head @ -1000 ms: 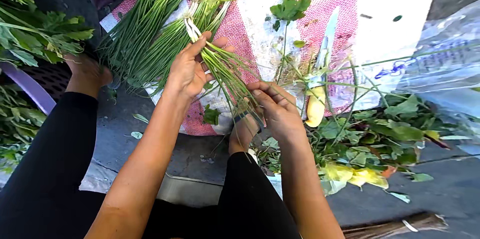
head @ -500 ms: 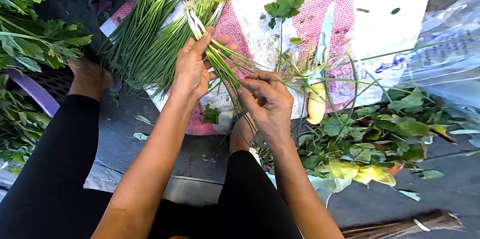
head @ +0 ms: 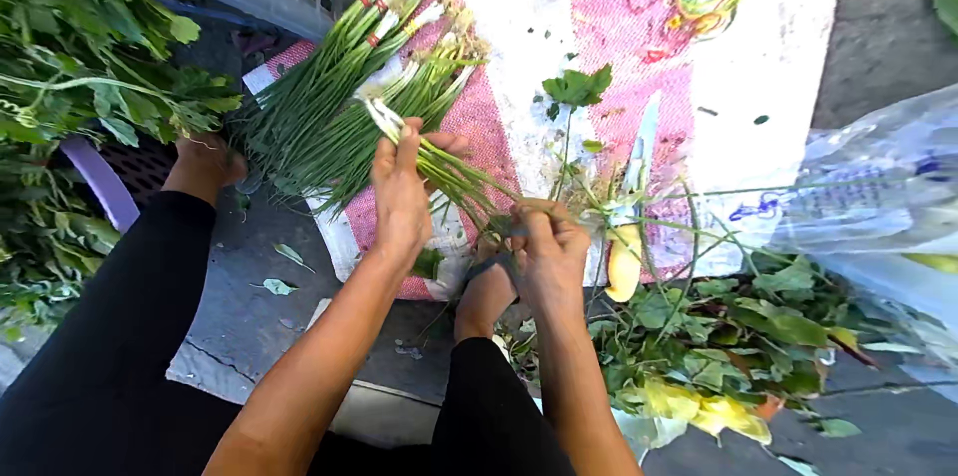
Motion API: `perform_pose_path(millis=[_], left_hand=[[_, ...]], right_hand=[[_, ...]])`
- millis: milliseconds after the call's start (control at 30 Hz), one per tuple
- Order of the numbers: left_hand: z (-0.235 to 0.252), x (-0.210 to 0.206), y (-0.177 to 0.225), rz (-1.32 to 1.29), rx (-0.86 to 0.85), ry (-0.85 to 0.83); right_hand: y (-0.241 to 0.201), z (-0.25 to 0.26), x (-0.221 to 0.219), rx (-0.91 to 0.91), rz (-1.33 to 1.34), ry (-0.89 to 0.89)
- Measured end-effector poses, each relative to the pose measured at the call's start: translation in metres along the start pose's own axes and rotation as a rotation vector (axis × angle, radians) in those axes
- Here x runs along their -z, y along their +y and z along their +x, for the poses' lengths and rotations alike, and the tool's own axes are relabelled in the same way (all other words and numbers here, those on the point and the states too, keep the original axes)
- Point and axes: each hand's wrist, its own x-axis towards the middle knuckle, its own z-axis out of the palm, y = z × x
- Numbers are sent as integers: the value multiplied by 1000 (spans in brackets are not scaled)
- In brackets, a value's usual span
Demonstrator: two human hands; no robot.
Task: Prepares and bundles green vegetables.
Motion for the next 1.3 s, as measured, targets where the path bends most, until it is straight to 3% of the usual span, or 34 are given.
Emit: perform_pose_path(millis=[67, 133, 267, 333, 400, 533, 633, 733, 833, 967, 1133, 1300], left_hand=[[6, 14, 8, 18, -79, 51], [16, 37, 21, 190, -165, 43], [36, 78, 44, 922, -298, 79], [42, 81, 50, 1213, -294, 100], [55, 75, 44, 1317, -352, 90], [101, 56, 26, 1391, -495, -37], [136, 43, 24, 1483, -452, -173], [144, 42, 27, 1561, -430, -282], [128, 39, 29, 1572, -351, -392], [98, 30, 17, 1335, -246, -501], [96, 24, 6, 1207, -242, -341], [108, 36, 10, 1074, -227, -297]], right_hand=[[0, 4, 24, -50, 54, 31], [-1, 9, 55, 53, -55, 121], [-9, 27, 114, 236, -795, 432], [-20, 39, 115, 238, -936, 407], [-35, 52, 82, 304, -868, 273], [-45, 86, -25, 119, -477, -109], [-36, 121, -88, 71, -499, -61], [-46, 135, -119, 39, -595, -24], [-49, 127, -108, 106, -573, -39], [-33, 105, -50, 167, -538, -51], [-16, 98, -5, 116, -614, 58], [-5, 91, 8, 71, -311, 83]])
